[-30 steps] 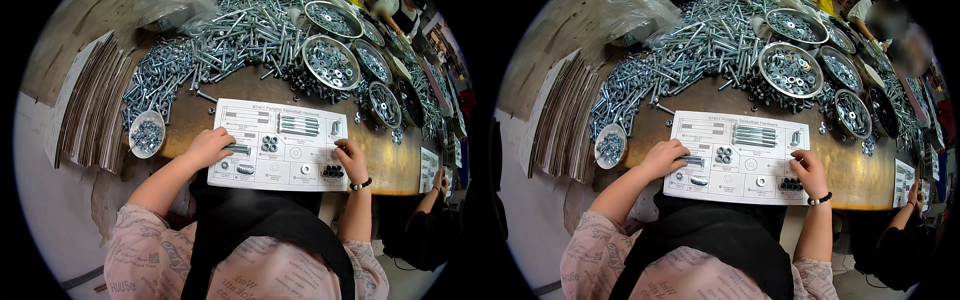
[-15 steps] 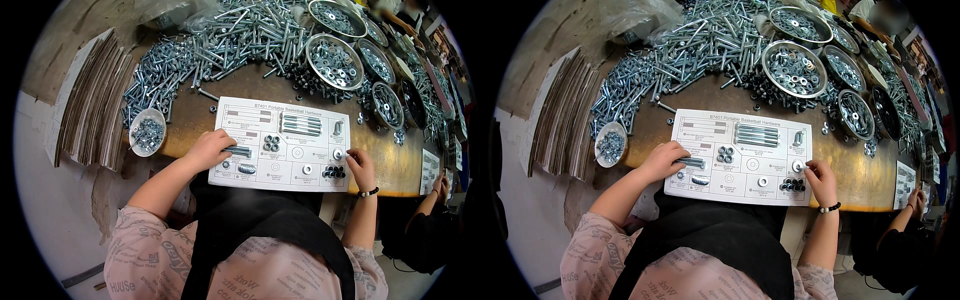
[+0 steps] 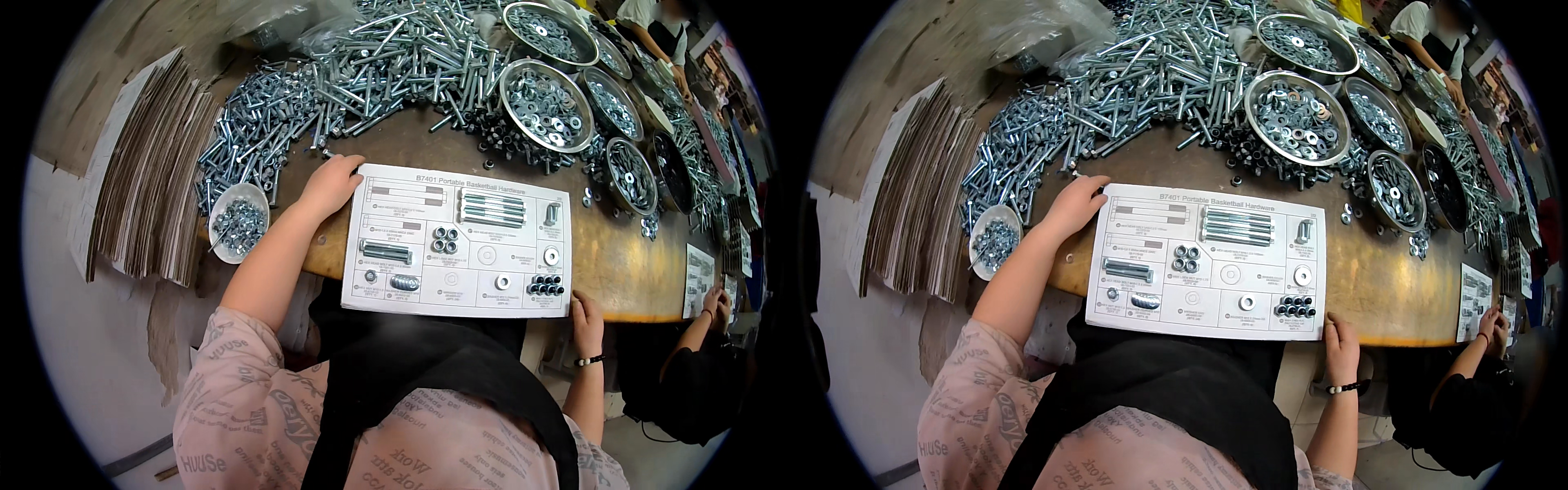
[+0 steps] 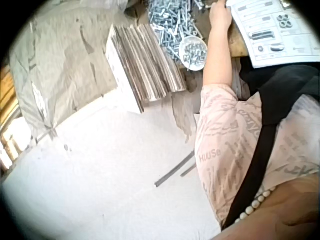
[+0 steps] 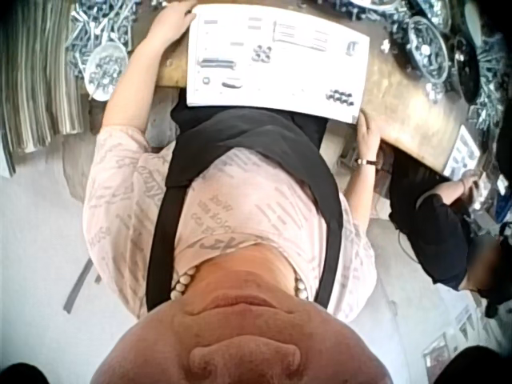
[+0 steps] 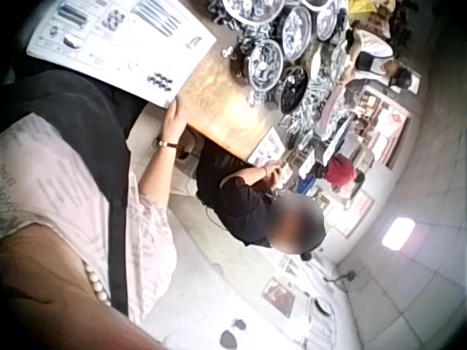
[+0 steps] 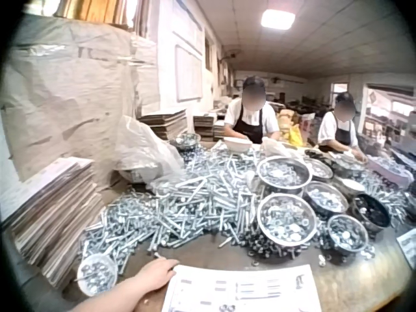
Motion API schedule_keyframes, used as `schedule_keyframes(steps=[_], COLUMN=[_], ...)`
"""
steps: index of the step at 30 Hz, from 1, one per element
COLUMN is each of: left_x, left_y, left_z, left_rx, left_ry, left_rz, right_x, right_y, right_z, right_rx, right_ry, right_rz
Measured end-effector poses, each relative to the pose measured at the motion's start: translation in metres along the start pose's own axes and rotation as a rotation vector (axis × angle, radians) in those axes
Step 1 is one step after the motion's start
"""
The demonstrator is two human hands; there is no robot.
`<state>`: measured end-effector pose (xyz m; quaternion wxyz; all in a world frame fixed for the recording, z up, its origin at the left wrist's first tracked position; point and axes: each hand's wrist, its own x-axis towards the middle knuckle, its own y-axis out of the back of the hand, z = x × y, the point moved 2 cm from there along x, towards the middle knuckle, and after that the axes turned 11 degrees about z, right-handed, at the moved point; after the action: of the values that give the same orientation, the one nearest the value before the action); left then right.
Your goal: The person sorts metal fasteners, including bolts, nuts, and washers, from a large pile on a table. They place the items into designated areas on a printed instruction sheet, organizing them by type and size.
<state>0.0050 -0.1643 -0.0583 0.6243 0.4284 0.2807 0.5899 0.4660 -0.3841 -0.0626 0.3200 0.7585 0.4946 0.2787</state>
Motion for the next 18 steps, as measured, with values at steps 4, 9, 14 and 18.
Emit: schedule_keyframes(steps=[4, 9, 14, 18], left_x=[0.01, 0.012, 0.008, 0.007], left_y=[-0.002, -0.001, 0.0, 0.005], left_z=[0.004, 0.014, 0.024, 0.047], left_rx=[0.061, 0.103, 0.242, 0.354], left_ry=[-0.017, -0.025, -0.086, -0.074], left_rz=[-0.105, -0.079, -0.044, -0.037], right_x=[-0.007, -0.005, -0.008, -0.014], right_y=[-0.006, -0.006, -0.009, -0.012], right_z=[-0.003, -0.018, -0.016, -0.007], right_rx=[-0.056, -0.068, 0.029, 0.146], right_ry=[0.002, 0.048, 0.011, -0.101], right_rz=[0.011, 0.05, 0.1, 0.102])
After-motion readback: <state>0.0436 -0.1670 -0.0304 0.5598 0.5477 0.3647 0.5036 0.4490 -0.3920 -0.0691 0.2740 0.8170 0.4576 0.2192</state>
